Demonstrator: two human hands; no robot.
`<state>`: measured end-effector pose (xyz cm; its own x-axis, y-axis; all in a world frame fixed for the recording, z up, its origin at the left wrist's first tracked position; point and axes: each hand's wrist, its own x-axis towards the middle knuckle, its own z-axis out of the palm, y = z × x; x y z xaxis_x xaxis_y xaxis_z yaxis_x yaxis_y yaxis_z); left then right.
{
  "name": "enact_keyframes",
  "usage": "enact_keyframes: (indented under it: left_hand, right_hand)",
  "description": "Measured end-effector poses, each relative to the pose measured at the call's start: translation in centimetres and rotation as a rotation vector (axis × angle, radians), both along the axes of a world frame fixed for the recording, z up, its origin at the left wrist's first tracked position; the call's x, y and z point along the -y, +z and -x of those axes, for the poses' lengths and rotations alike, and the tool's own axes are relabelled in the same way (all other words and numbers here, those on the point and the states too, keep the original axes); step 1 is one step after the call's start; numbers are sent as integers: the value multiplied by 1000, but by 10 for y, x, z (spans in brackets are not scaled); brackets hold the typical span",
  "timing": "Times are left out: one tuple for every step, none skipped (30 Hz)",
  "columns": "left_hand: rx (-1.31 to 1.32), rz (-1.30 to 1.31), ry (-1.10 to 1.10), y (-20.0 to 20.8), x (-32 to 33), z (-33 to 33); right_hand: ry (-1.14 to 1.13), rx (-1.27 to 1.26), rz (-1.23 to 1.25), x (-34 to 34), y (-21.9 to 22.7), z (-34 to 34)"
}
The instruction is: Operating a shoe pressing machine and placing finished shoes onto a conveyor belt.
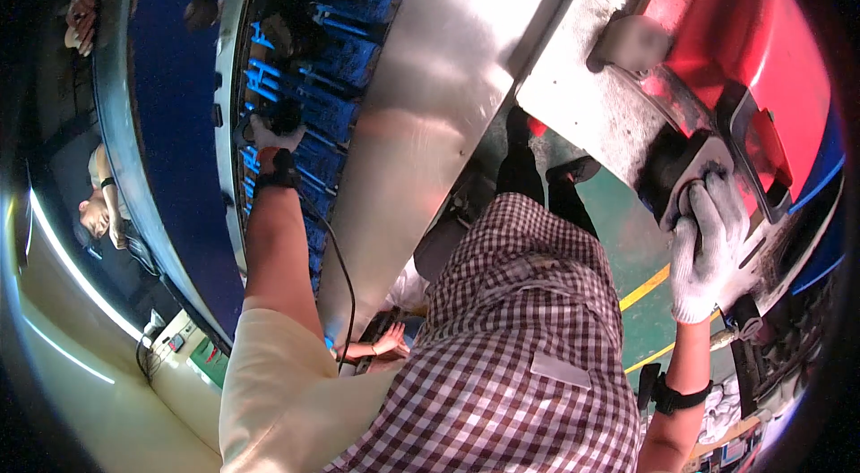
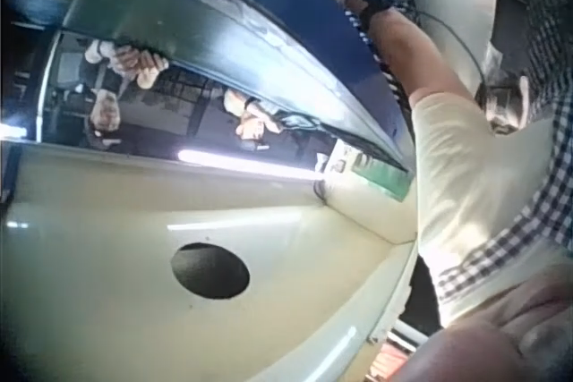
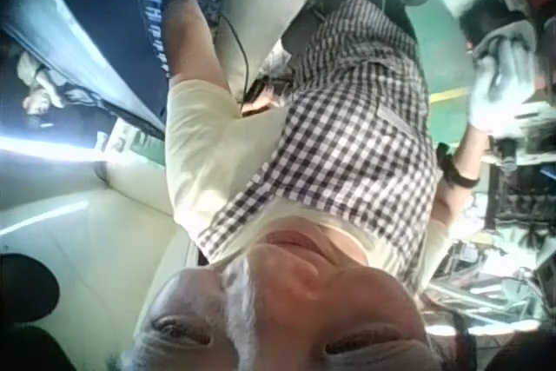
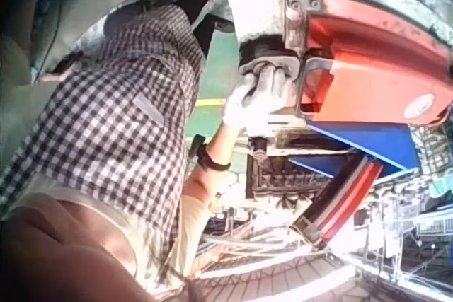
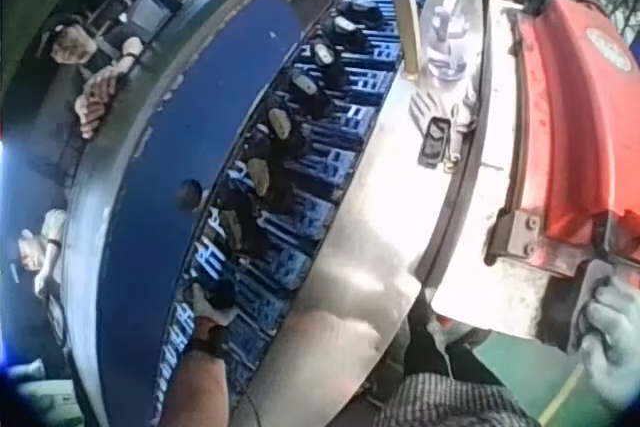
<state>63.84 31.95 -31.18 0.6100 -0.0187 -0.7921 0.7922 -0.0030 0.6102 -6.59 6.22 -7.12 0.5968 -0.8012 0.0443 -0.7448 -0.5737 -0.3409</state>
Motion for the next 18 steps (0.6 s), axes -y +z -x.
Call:
enact_keyframes:
  left_hand:
    - [12, -4, 9, 8, -8, -12]
    - [-16, -35, 5, 19, -18, -33]
    - [-75, -58, -3, 16, -15, -30]
    - [-103, -89, -25, 14, -14, -25]
    - [-80, -97, -15, 24, -42, -38]
    - [200, -104, -454, 52, -77, -65]
    - [457, -109, -905, 77, -91, -80]
    - [51, -94, -139, 35, -47, -31]
    - [38, -31, -108, 44, -42, 13]
    - [44, 31, -96, 60, -34, 47]
    - [54, 21, -63, 75, -51, 67]
    - [25, 213, 50, 85, -66, 88]
    - [238, 98, -69, 86, -91, 114]
    - [-225, 417, 153, 117, -34, 164]
    - [-37, 323, -226, 125, -68, 193]
    - [-127, 354, -138, 140, -60, 224]
    - [-228, 390, -58, 159, -41, 256]
    - [-191, 470, -147, 176, -28, 285]
  right_hand:
    - [21, -22, -3, 4, -4, 0]
    - [13, -4, -11, 4, -7, 1]
    - [7, -27, -9, 2, -7, -1]
    - [17, -31, -4, 1, -7, -5]
    - [40, 10, -9, 6, -6, -7]
    - [28, 73, -33, 10, -4, -3]
    - [16, 109, -43, 12, -3, 5]
    - [0, -21, 16, 5, 0, -4]
    - [4, -87, 48, 3, -1, -10]
    - [-18, -79, 35, 3, -2, -7]
    - [-19, -33, 41, 5, -4, -5]
    - [-12, 28, 8, 7, -7, -3]
    - [-10, 96, -24, 8, -10, -5]
    - [-18, 91, 7, 6, -12, -3]
    - [-15, 145, 16, 7, -9, -7]
    - [15, 137, 26, 7, -10, -9]
    - [37, 119, 41, 9, -7, -9]
    - [52, 151, 62, 9, -8, -10]
